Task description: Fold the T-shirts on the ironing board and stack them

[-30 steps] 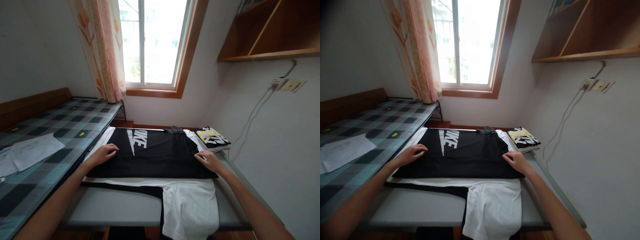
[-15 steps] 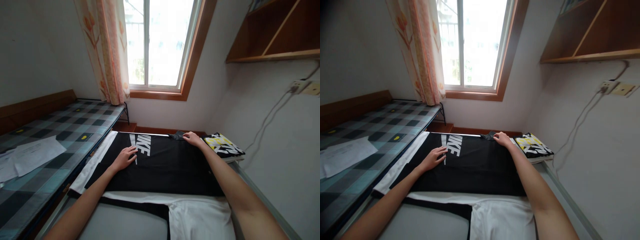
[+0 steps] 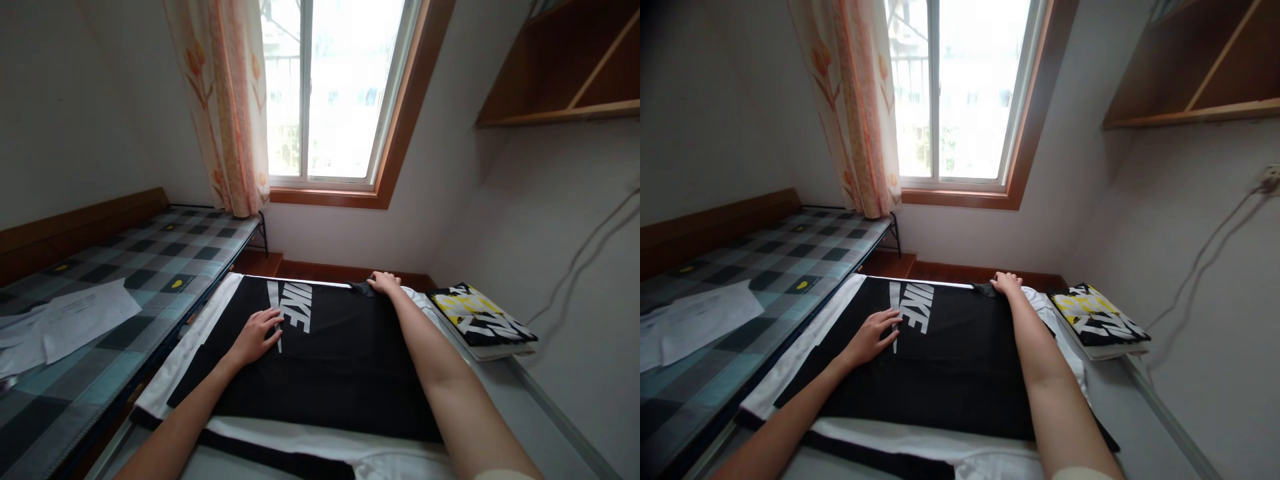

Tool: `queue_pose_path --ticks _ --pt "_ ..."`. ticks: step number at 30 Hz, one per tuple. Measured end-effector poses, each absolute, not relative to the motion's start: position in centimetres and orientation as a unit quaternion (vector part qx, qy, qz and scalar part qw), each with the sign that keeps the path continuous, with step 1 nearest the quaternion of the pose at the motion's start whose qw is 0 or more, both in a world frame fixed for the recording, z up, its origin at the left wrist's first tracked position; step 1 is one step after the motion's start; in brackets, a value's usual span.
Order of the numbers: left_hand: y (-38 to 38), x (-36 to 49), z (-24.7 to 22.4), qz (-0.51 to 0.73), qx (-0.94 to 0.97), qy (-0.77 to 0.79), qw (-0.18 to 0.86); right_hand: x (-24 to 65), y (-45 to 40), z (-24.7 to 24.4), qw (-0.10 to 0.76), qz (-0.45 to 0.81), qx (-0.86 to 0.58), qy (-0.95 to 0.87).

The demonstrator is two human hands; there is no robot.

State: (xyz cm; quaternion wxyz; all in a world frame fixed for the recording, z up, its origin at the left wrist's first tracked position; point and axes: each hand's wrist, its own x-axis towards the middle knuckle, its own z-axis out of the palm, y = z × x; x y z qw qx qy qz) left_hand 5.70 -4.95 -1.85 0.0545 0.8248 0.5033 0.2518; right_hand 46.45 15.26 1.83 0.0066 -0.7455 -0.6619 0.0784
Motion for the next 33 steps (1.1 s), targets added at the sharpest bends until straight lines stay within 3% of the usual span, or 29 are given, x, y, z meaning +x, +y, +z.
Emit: queue_pose_path --ticks 10,19,21,23,26,33 --pt "-4.9 5.9 -1.7 0.26 0.818 0.511 0.054 44.9 16.3 2.3 0.089 0.121 -0.784 -0.603" --pt "-4.7 5.8 -1.7 0.248 0.816 0.518 0.067 47.0 9.9 9.5 0.243 0.155 -0.671 -0.684" --pt "-4.7 5.7 -1.6 0.247 0.816 0.519 0.068 48.5 5.7 10.4 0.219 0.263 -0.562 -0.753" --pt "-4.7 5.6 -1.6 0.249 0.815 0.518 0.07 50.0 1.4 10.7 0.115 0.355 -0.477 -0.796" --pt "-4.6 5.5 -1.6 0.25 0.816 0.515 0.078 52.4 -3.1 10.2 0.042 0.399 -0.447 -0.8" --pt "-3.0 9.8 0.3 0.282 0.783 0.531 0.159 55.6 -3.6 6.9 0.218 0.403 -0.62 -0.637"
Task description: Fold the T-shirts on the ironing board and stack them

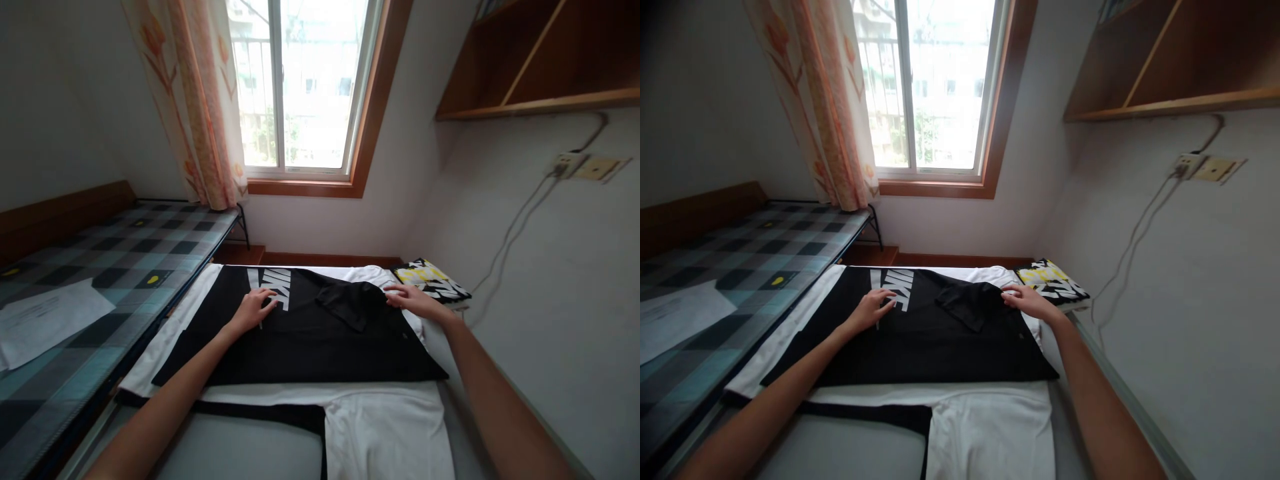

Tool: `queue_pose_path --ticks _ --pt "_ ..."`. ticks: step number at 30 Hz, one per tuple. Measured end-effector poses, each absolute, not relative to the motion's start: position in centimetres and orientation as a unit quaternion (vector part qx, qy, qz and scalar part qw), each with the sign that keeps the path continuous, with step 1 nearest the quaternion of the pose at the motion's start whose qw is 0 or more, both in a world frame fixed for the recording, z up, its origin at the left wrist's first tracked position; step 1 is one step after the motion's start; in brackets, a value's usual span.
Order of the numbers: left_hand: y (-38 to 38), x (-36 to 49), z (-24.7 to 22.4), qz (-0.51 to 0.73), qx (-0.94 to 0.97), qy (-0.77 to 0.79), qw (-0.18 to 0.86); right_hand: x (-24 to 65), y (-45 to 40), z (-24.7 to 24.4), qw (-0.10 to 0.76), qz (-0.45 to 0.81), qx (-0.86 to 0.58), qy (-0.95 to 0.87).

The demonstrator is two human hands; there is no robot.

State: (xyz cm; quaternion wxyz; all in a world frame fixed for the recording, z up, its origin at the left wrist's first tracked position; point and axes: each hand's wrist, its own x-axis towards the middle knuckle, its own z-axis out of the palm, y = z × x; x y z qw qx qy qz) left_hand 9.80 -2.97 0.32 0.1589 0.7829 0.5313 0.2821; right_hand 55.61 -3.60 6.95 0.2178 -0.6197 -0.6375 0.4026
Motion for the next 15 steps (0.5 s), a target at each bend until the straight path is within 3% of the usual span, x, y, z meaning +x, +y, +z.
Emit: queue_pose_path --ticks 7,11,15 --pt "1.8 20.9 0.6 0.327 0.691 0.498 0.41 51.4 -2.7 3.5 0.371 0.465 -0.689 -0.414" --pt "3.7 25.7 0.3 0.349 0.655 0.526 0.416 50.1 -1.7 2.3 0.441 0.492 -0.663 -0.35" --pt "4.8 28.0 -0.1 0.381 0.644 0.521 0.409 49.6 -0.4 1.5 0.5 0.435 -0.683 -0.307"
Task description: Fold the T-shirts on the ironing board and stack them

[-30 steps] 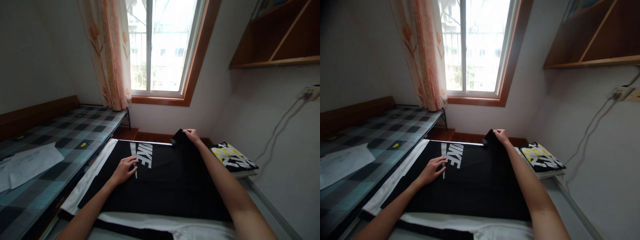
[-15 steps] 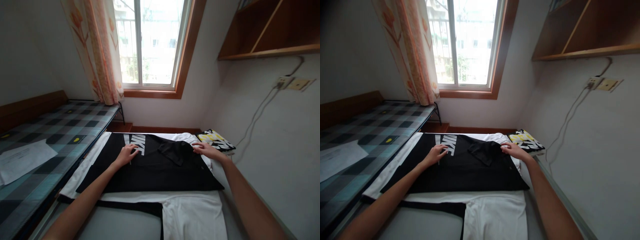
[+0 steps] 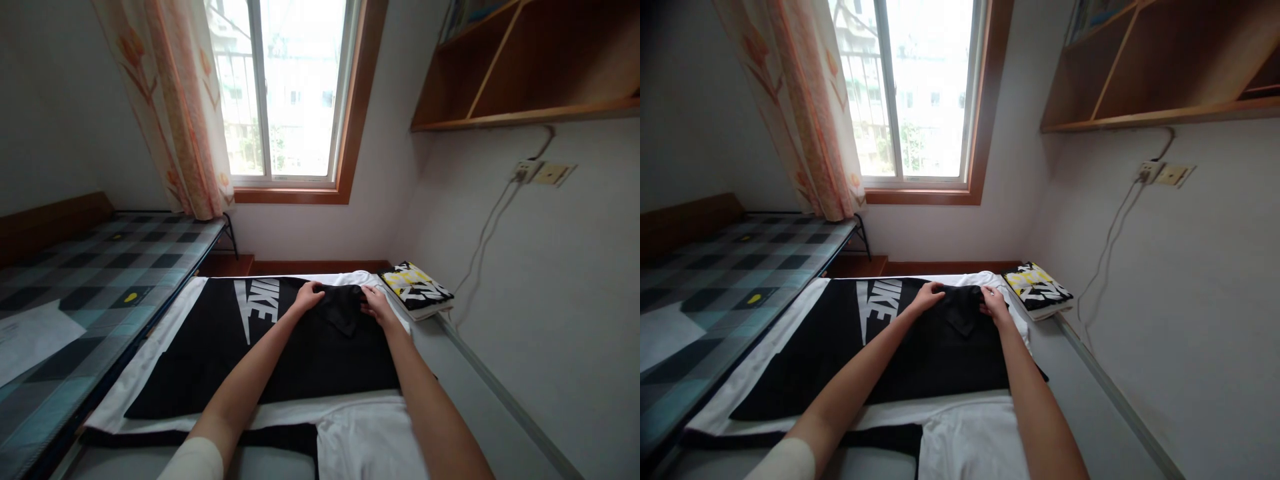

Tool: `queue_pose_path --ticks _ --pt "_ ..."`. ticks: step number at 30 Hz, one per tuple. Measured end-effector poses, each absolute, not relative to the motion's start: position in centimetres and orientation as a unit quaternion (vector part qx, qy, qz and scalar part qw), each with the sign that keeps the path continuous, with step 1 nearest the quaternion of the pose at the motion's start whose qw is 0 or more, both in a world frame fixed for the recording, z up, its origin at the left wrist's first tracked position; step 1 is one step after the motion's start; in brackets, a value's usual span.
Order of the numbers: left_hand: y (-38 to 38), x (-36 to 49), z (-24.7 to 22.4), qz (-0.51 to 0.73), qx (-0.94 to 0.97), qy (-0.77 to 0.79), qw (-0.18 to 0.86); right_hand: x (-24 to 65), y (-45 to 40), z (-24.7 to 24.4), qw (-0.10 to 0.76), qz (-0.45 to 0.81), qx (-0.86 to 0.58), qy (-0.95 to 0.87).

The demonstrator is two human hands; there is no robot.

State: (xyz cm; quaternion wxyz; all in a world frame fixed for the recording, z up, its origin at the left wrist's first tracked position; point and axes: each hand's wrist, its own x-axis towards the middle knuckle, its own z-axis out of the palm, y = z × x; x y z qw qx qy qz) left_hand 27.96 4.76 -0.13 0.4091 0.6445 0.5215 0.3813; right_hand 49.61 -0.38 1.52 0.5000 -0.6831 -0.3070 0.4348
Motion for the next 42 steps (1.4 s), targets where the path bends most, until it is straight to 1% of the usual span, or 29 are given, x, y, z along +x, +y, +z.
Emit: queue_pose_path --ticks 4,8,10,12,16,18,21,23,26,28,32,35,38,42 --pt "5.4 27.8 -0.5 0.418 0.617 0.515 0.423 49.7 0.5 0.9 0.533 0.391 -0.692 -0.291" --pt "5.6 26.7 -0.3 0.437 0.581 0.505 0.466 50.3 0.8 0.7 0.57 0.369 -0.677 -0.285" --pt "5.6 26.3 0.0 0.437 0.566 0.497 0.492 50.6 0.7 0.8 0.573 0.37 -0.673 -0.287" --pt "5.7 26.0 0.3 0.437 0.531 0.486 0.54 50.8 0.6 1.1 0.543 0.382 -0.685 -0.3" --pt "5.7 25.7 1.0 0.446 0.424 0.456 0.643 51.0 0.0 1.5 0.415 0.428 -0.723 -0.349" --pt "5.7 25.5 1.4 0.445 0.389 0.443 0.673 50.9 -0.3 1.7 0.388 0.455 -0.716 -0.359" --pt "5.4 25.3 2.2 0.448 0.338 0.395 0.728 50.7 -0.3 1.7 0.416 0.478 -0.681 -0.366" --pt "5.3 25.2 2.7 0.449 0.312 0.358 0.757 50.7 -0.1 1.7 0.452 0.461 -0.662 -0.381" --pt "5.3 25.2 3.1 0.447 0.284 0.326 0.783 51.1 0.0 1.7 0.494 0.446 -0.638 -0.387" --pt "5.5 25.3 3.2 0.452 0.263 0.313 0.793 51.2 -0.1 1.8 0.521 0.478 -0.611 -0.356" --pt "5.9 25.7 3.1 0.473 0.22 0.305 0.797 50.5 -0.3 2.2 0.572 0.556 -0.539 -0.27" --pt "6.0 26.0 2.9 0.486 0.206 0.308 0.791 49.6 -0.3 2.3 0.6 0.571 -0.509 -0.232" --pt "5.9 26.1 2.8 0.492 0.231 0.336 0.769 49.4 -0.2 2.0 0.608 0.541 -0.536 -0.226" --pt "5.7 25.9 2.6 0.477 0.285 0.375 0.742 50.9 -0.3 1.8 0.583 0.478 -0.589 -0.29"
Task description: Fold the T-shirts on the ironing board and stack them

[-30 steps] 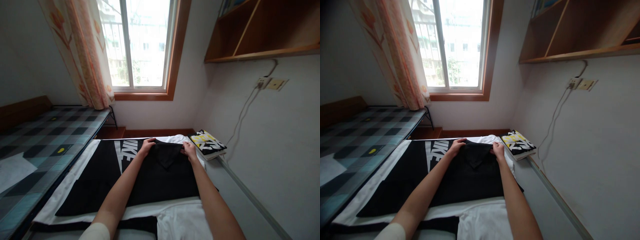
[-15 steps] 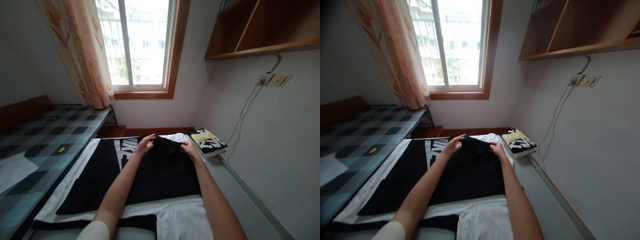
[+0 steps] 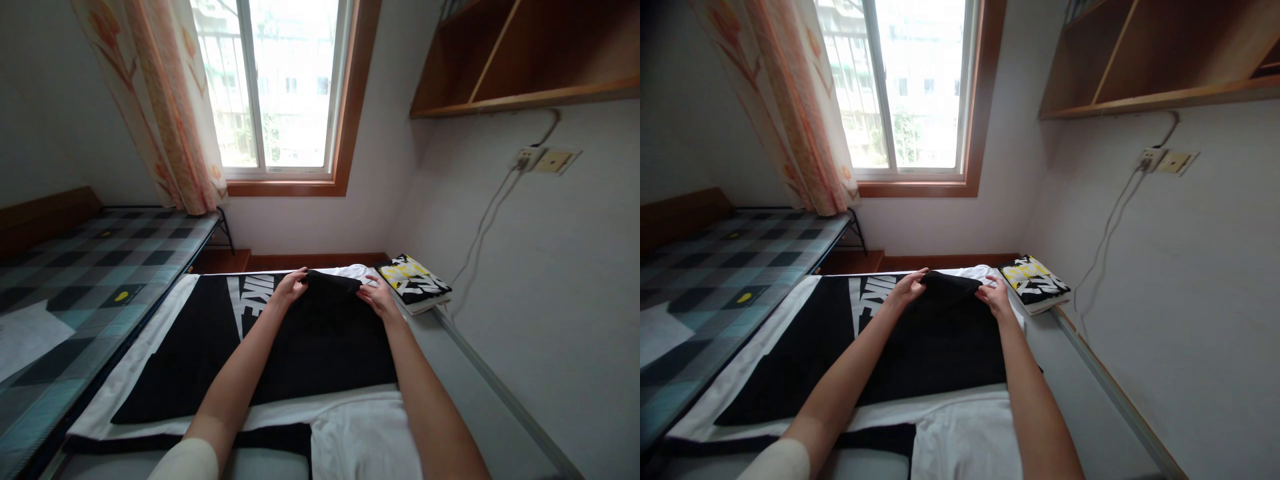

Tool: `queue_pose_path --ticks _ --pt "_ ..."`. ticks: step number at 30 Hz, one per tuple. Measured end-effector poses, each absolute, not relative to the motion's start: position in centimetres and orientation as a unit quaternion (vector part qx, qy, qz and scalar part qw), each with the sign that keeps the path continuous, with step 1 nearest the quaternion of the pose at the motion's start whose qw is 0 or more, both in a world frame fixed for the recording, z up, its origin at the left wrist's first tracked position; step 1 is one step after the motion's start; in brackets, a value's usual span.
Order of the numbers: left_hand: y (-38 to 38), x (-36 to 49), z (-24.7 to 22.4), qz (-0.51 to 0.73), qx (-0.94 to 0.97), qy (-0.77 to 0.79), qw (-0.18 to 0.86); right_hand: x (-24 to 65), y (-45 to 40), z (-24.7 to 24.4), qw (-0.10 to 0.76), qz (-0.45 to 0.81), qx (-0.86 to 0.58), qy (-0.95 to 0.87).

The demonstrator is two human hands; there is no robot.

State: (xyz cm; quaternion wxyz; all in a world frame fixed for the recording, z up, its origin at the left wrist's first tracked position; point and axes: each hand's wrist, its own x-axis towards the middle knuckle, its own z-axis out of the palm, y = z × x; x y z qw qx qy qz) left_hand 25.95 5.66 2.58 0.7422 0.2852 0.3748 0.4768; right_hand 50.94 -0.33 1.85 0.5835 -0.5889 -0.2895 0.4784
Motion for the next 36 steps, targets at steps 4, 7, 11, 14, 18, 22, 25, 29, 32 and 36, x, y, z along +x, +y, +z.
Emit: queue_pose_path --ticks 4,7,11,14,18,22,25,29,32,36 --pt "5.7 25.7 2.0 0.448 0.338 0.421 0.713 52.5 -1.1 2.4 0.517 0.496 -0.598 -0.359" --pt "5.8 25.4 1.3 0.429 0.374 0.465 0.678 52.5 -1.6 2.7 0.433 0.522 -0.605 -0.418" --pt "5.8 25.0 0.7 0.411 0.405 0.515 0.634 51.6 -1.4 2.5 0.364 0.46 -0.667 -0.459" --pt "5.7 24.7 0.6 0.396 0.44 0.521 0.614 51.0 -0.8 2.1 0.378 0.397 -0.69 -0.473" --pt "5.7 24.2 0.6 0.348 0.501 0.505 0.61 50.4 -0.2 1.8 0.424 0.351 -0.659 -0.513" --pt "5.9 23.4 0.9 0.313 0.527 0.507 0.606 50.2 0.0 1.9 0.508 0.345 -0.594 -0.52" --pt "6.0 22.8 1.2 0.304 0.55 0.515 0.583 50.1 0.0 2.1 0.544 0.333 -0.581 -0.505" --pt "6.1 22.8 1.3 0.318 0.59 0.544 0.505 50.2 0.0 2.0 0.504 0.345 -0.604 -0.511" --pt "6.2 23.1 1.5 0.346 0.615 0.56 0.434 50.8 0.1 1.9 0.47 0.364 -0.616 -0.517" --pt "5.7 24.1 2.8 0.377 0.674 0.535 0.343 51.5 0.2 1.6 0.45 0.303 -0.617 -0.57"
